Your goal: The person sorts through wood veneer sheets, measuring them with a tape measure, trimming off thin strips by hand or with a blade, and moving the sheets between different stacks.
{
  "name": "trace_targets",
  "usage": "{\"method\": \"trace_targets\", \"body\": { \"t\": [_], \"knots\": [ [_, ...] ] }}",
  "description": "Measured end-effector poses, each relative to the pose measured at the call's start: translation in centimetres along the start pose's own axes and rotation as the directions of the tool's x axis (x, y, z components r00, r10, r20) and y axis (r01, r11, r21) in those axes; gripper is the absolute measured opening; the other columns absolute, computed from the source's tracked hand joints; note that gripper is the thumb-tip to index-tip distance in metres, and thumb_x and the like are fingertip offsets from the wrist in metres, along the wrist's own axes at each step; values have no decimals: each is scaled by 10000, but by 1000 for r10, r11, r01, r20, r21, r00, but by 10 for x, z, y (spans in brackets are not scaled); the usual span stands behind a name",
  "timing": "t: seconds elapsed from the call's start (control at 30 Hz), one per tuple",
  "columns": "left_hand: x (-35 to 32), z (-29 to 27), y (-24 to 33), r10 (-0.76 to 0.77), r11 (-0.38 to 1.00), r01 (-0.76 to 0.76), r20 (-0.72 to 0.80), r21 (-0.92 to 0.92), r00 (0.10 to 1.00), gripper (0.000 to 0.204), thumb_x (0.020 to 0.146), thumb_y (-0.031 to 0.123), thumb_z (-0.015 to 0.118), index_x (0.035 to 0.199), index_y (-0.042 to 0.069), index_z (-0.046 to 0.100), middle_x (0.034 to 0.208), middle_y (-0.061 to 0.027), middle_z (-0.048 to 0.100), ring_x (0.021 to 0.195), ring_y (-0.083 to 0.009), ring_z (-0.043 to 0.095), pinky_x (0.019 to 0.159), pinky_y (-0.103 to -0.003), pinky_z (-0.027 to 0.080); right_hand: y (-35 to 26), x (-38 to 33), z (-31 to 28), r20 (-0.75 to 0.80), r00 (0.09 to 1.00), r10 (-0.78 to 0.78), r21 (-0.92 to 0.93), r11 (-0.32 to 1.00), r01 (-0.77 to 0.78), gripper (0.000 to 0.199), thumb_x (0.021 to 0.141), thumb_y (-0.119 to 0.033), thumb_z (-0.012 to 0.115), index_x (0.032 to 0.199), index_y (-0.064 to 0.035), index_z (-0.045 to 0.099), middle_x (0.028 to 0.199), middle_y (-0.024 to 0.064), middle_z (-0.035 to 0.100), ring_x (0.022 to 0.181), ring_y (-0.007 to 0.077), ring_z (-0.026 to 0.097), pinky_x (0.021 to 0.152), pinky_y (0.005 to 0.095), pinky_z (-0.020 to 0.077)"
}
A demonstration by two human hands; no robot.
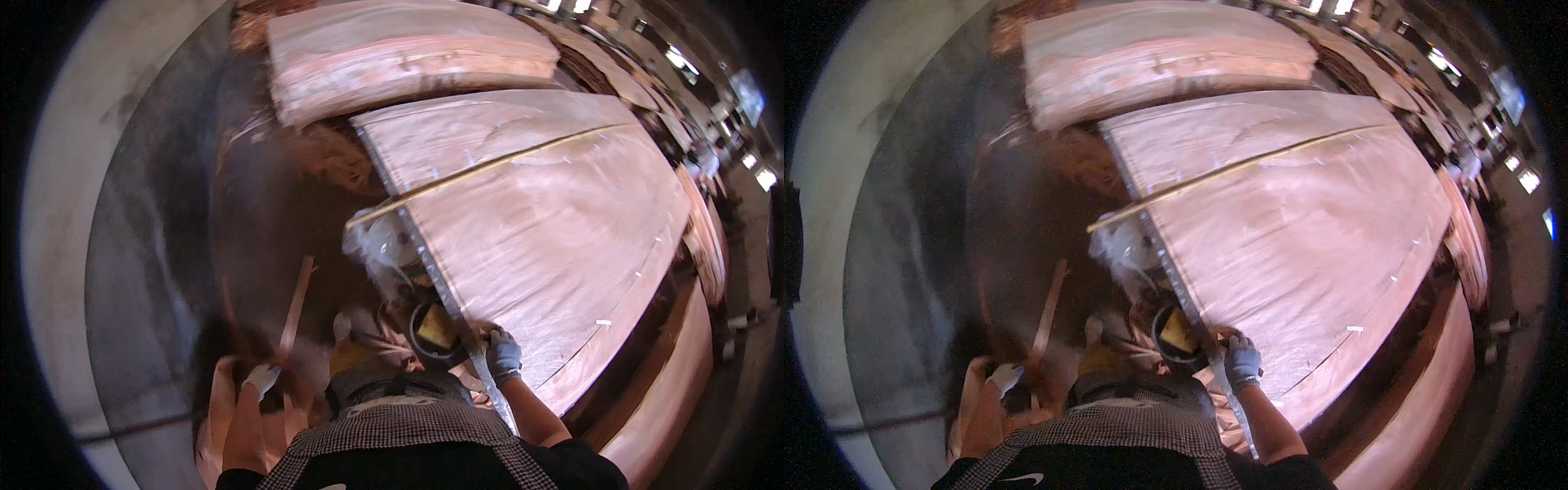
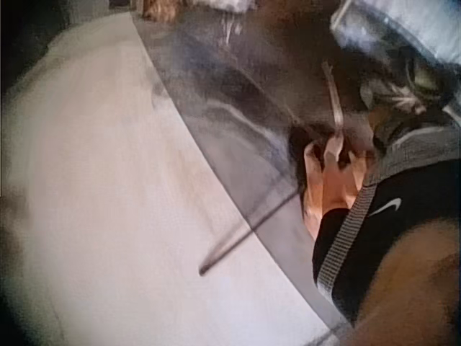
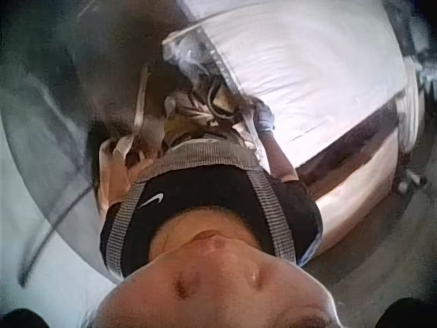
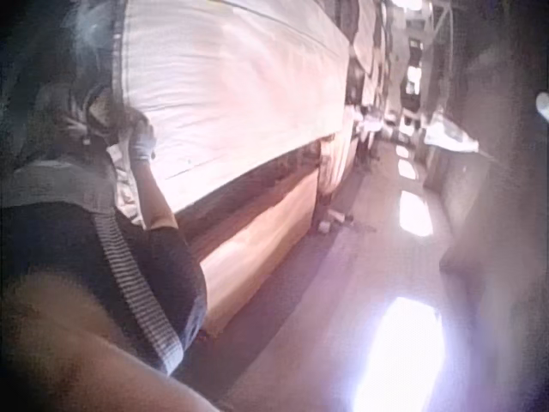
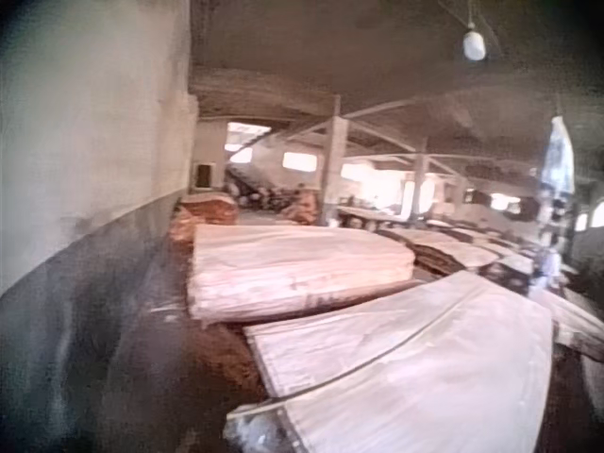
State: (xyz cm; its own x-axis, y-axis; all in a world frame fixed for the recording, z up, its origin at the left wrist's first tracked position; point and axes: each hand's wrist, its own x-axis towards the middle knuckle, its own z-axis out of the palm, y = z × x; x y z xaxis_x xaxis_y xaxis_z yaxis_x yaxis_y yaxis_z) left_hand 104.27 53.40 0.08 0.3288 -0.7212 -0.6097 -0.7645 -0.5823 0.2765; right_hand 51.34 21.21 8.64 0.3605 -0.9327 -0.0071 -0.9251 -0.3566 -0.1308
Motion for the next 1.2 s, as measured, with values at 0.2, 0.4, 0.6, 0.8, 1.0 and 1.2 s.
{"method": "trace_targets", "body": {
  "t": [0.2,0.4,0.6,0.8,1.0,1.2],
  "knots": [
    [177,-184,222,467,879,-343,-450,332,761,689,775,376,601,1331,57,349,1369,-174,348,1201,-370,385,980,-470,320,-38,19,-11,-157,943,293,169,949,-267,126,751,-82,539,859,-93,603,917,131,611,840,329,588,710,416,484],
    [271,-221,328,558,829,-549,-236,110,796,630,737,362,648,1233,54,411,1262,-218,452,1117,-374,470,922,-443,394,-165,35,-54,-181,830,528,343,825,-450,220,706,-177,643,921,-148,679,823,127,629,728,335,601,658,405,485],
    [183,-127,403,798,442,-866,544,-233,261,283,795,270,561,767,0,640,668,-242,590,579,-329,584,577,-434,446,-191,53,-15,88,638,765,980,48,-193,254,892,-138,530,1136,-93,582,747,31,617,618,151,594,534,270,461],
    [171,-146,413,766,136,-988,640,-67,62,417,820,441,498,937,64,630,872,-212,631,805,-386,605,717,-447,471,-181,48,-53,239,557,796,971,-191,-143,387,858,-129,570,1229,-52,489,543,-40,440,399,61,396,362,217,319],
    [272,-210,401,909,308,-944,332,-121,254,316,846,279,548,1047,41,599,974,-200,622,890,-340,600,799,-393,458,-235,59,-80,251,675,694,946,-27,-323,421,820,-60,579,1233,-48,494,586,-28,498,431,57,441,386,210,350],
    [363,-334,446,885,345,-937,-312,-56,345,277,804,183,577,1046,53,607,1044,-170,605,901,-324,603,844,-383,470,-285,55,24,339,689,640,804,184,-566,363,822,-138,618,1148,5,545,795,68,628,693,111,584,624,245,464]
  ]
}}
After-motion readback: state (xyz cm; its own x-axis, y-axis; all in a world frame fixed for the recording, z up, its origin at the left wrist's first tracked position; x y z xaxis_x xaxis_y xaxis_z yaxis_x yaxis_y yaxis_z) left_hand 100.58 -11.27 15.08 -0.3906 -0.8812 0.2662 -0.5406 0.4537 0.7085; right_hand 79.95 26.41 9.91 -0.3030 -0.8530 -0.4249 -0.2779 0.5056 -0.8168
